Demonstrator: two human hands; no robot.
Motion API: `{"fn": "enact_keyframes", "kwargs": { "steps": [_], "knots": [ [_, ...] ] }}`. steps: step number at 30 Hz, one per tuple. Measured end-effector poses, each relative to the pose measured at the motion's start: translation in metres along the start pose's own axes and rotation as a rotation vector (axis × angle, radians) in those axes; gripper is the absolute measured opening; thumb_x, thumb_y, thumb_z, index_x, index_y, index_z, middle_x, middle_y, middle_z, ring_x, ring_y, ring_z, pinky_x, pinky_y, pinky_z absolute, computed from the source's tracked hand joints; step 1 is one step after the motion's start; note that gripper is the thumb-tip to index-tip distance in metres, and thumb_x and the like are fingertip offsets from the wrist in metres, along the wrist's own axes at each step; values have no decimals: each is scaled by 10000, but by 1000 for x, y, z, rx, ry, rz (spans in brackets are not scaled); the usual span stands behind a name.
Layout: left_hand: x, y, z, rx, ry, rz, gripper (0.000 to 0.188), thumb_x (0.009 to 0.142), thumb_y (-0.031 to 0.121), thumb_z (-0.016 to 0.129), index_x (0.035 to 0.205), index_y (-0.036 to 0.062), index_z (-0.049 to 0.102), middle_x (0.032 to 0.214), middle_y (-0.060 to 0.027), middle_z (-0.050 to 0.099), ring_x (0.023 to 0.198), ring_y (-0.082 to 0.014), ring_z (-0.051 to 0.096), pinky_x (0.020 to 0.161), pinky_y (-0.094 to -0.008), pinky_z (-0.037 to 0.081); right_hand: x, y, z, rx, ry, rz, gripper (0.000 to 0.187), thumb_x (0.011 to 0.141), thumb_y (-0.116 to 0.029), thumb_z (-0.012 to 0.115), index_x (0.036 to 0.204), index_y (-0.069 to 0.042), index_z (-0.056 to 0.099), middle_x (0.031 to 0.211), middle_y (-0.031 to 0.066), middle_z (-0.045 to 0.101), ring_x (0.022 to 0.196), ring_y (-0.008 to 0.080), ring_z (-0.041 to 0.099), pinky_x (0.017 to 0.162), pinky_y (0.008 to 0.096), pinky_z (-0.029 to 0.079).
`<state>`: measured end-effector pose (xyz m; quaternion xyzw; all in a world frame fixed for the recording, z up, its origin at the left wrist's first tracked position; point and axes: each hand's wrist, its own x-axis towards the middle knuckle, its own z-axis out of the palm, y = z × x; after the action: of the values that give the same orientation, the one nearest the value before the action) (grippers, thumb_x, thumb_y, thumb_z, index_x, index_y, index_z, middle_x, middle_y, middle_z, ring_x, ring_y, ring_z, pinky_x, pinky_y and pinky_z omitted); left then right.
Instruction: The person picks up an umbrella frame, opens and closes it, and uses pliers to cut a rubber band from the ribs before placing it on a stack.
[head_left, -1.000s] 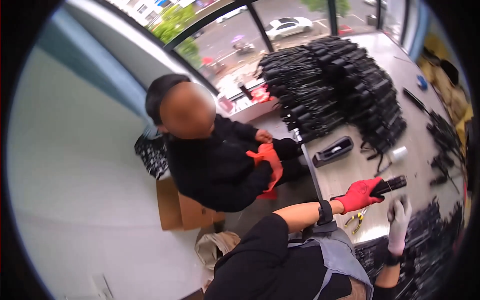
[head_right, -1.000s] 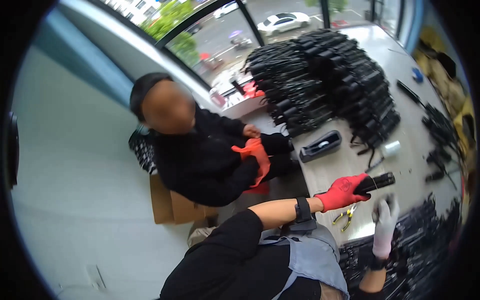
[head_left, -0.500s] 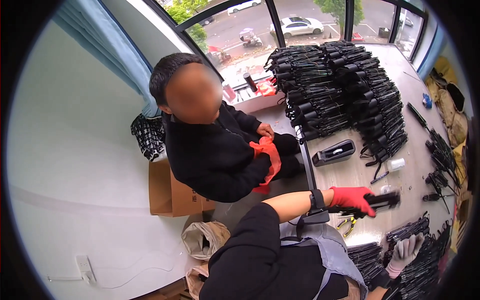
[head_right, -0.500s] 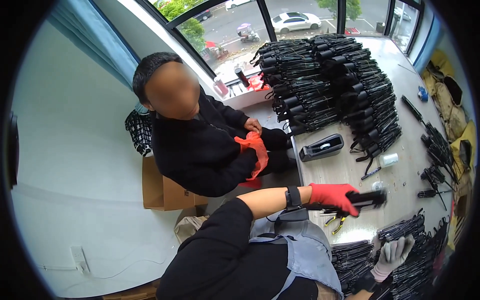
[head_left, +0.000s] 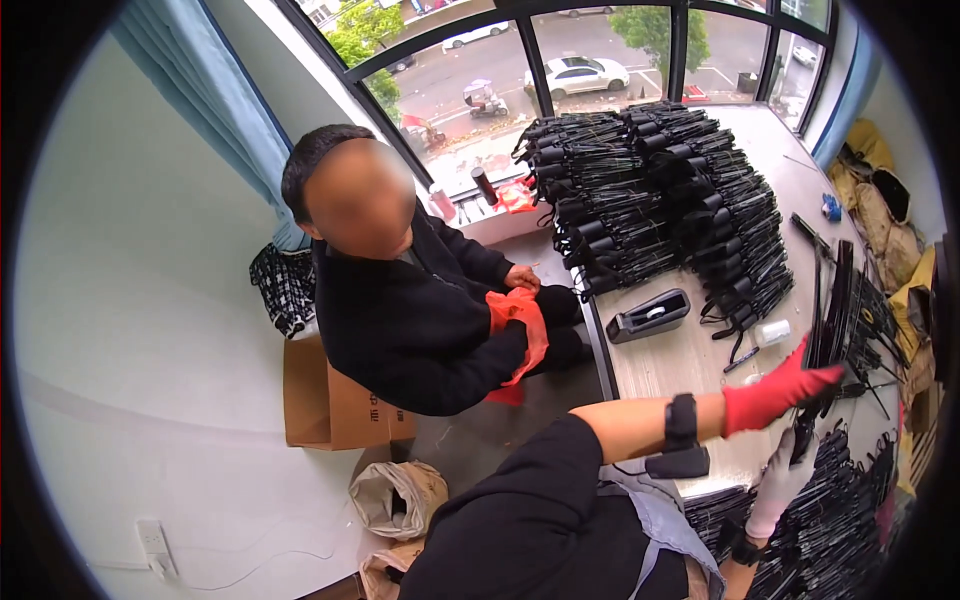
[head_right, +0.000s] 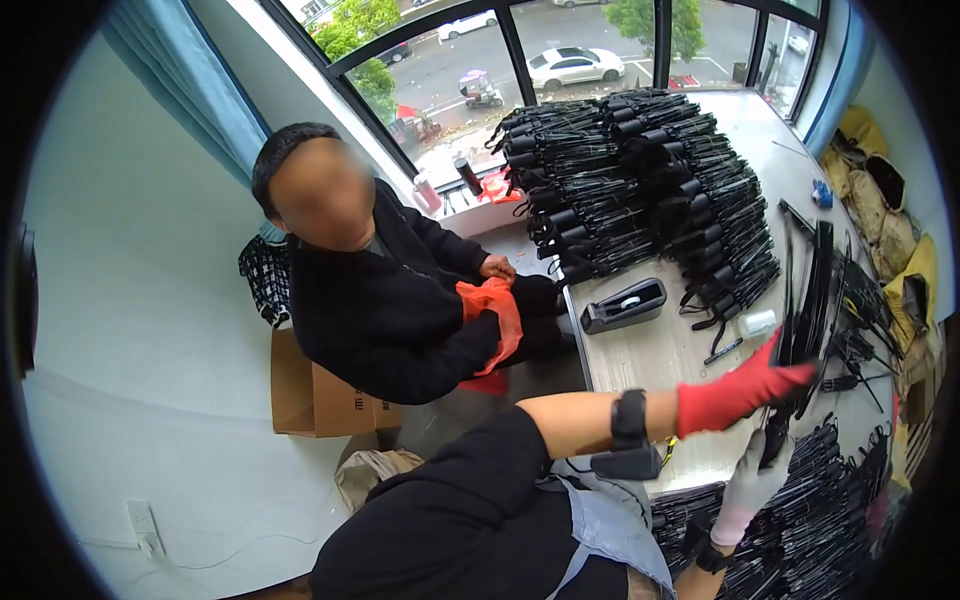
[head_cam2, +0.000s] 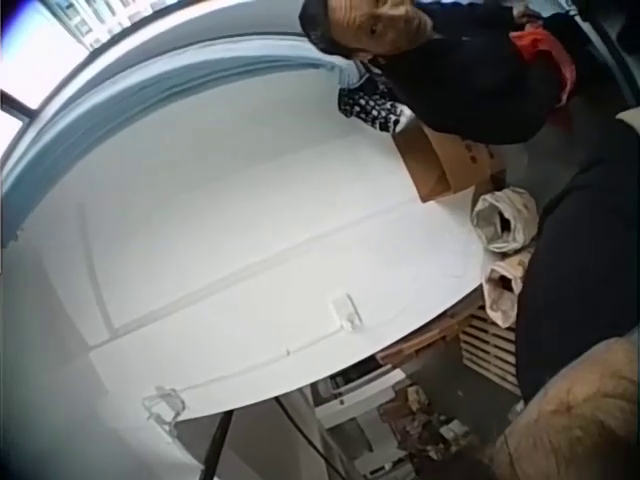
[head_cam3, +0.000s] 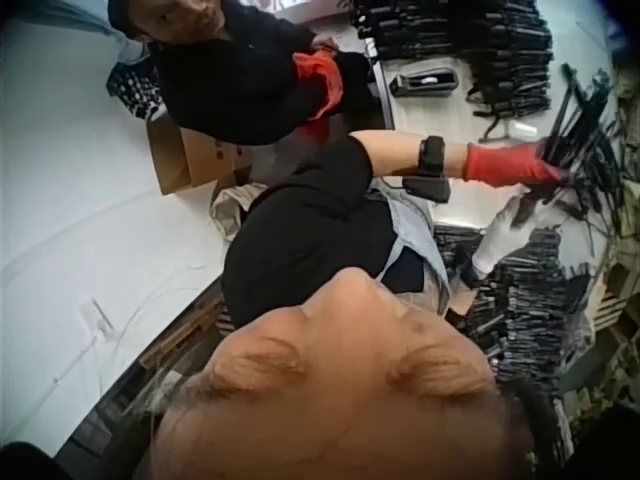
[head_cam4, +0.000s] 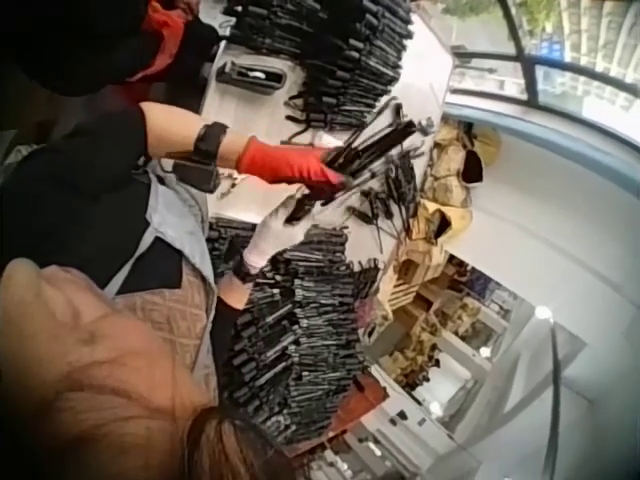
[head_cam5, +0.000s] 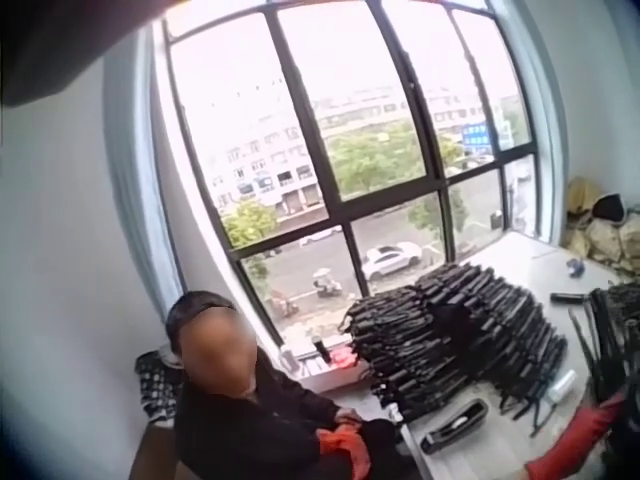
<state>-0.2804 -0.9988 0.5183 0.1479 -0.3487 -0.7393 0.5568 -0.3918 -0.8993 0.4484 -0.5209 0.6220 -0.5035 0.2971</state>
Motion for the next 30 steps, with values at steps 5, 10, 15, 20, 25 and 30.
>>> {"fn": "enact_keyframes", "kwargs": {
  "steps": [5,10,15,20,25,30],
  "knots": [
    [22,-4,-6,-267,-120,-292,368,887,303,648,1156,73,546,859,25,588,718,-72,553,670,-238,466,0,-1,12,61,211,-224,253,995,-279,504,1056,-35,534,699,-3,516,516,54,421,446,210,303],
    [13,-5,19,-315,-227,-243,293,876,270,652,1061,74,536,798,19,563,654,-85,546,591,-249,457,-9,-33,-10,572,-103,219,248,1005,-313,475,1019,-72,529,734,-1,532,540,43,427,473,188,299],
    [20,-13,22,-163,-76,-208,247,876,256,636,988,75,511,763,15,539,608,-90,530,538,-259,438,-2,-24,4,536,163,223,269,1008,-348,454,1001,-88,521,722,-4,528,522,49,413,462,197,285],
    [23,-30,20,-126,-26,-111,250,870,249,638,988,68,511,750,13,528,611,-82,519,542,-259,437,2,-9,-2,485,107,143,269,1012,-337,446,1001,-79,523,718,-9,520,528,52,397,468,197,278],
    [31,-40,25,39,-16,-29,251,869,231,630,999,55,506,732,8,522,608,-77,508,541,-257,434,15,16,9,211,347,-105,338,1007,-326,444,1090,-10,532,746,9,508,579,89,413,507,221,303],
    [44,-12,60,29,-8,-133,329,845,235,640,1064,34,498,699,4,512,626,-108,512,595,-272,458,33,35,-46,185,210,-67,418,994,-274,447,1231,65,505,963,80,563,813,154,525,737,270,416]
  ]
}}
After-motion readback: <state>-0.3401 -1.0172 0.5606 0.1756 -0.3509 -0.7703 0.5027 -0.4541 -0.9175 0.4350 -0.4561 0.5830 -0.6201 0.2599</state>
